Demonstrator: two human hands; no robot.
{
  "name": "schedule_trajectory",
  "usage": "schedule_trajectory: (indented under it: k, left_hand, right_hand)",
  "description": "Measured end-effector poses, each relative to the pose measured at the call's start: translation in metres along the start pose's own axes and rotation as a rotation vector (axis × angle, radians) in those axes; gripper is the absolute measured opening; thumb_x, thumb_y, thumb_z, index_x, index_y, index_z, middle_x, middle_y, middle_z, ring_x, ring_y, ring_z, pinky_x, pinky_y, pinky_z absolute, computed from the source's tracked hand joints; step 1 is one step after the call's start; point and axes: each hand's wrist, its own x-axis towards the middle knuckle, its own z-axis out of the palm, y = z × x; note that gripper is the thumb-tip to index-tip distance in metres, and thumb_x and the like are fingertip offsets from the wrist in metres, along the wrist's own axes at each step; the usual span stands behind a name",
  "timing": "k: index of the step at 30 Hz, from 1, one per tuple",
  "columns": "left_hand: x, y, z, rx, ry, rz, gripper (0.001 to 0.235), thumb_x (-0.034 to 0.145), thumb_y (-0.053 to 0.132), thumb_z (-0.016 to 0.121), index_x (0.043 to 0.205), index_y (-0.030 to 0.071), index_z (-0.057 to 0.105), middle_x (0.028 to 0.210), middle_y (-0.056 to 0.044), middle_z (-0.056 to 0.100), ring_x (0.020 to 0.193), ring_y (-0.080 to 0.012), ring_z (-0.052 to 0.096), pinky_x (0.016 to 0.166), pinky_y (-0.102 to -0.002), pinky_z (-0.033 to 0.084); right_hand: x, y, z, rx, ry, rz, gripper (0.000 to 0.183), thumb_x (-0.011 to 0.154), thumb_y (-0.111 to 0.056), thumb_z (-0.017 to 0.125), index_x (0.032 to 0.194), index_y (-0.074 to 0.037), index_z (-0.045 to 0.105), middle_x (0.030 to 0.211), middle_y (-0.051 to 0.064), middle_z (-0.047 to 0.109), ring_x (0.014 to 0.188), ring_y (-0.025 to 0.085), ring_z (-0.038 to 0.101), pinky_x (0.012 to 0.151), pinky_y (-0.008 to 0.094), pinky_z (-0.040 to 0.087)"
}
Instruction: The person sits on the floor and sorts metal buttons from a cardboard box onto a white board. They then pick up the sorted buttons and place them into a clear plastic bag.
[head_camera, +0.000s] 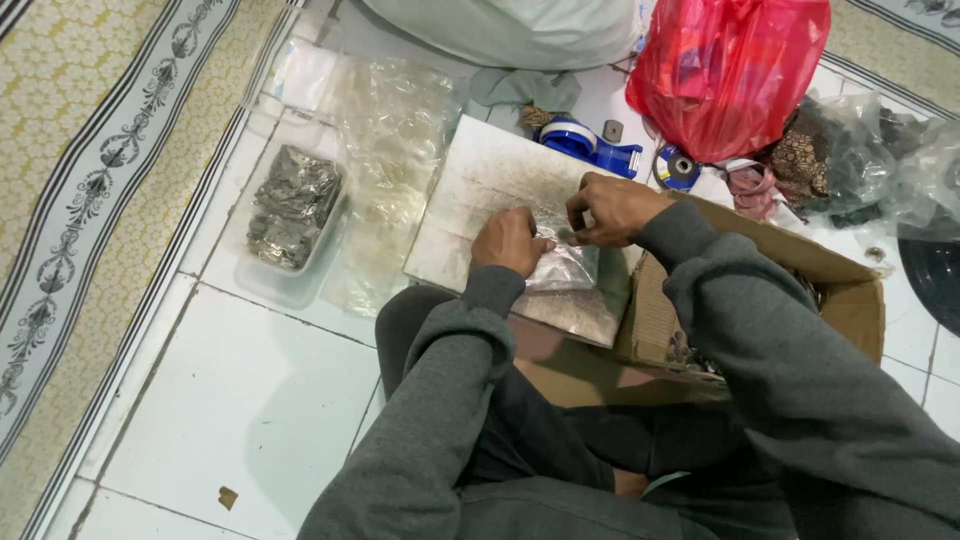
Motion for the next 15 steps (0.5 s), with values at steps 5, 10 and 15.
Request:
schedule_trajectory:
  k: [5,10,15]
  left_hand:
    - [0.000,0.000,0.002,0.021,-0.007,0.007,0.031,0.089,0.026,0.082,0.107,0.003,0.071,0.099,-0.018,0.068,0.103,-0.0346,0.072,0.089,-0.049,0.060]
    - [0.002,0.001,0.003,0.020,0.010,0.009,0.031,0.088,0.026,0.082,0.106,0.003,0.071,0.098,-0.018,0.068,0.101,-0.0347,0.073,0.087,-0.049,0.060]
    - [-0.001,0.003,0.003,0.037,0.006,-0.005,0.029,0.089,0.025,0.082,0.107,0.004,0.071,0.098,-0.017,0.068,0.101,-0.0340,0.073,0.087,-0.049,0.060]
  right_hand:
    - [0.003,-0.008,-0.003,-0.028,-0.003,0.009,0.027,0.081,-0.047,0.082,0.084,-0.020,0.078,0.115,0.011,0.065,0.105,0.037,0.070,0.088,0.048,0.058]
    - [0.006,-0.014,-0.006,-0.045,0.007,0.034,0.024,0.080,-0.044,0.082,0.084,-0.020,0.079,0.115,0.009,0.064,0.105,0.036,0.070,0.087,0.048,0.059]
    - [0.016,-0.013,0.001,-0.082,0.006,0.036,0.028,0.078,-0.047,0.083,0.087,-0.021,0.078,0.115,0.008,0.063,0.104,0.036,0.071,0.085,0.049,0.060]
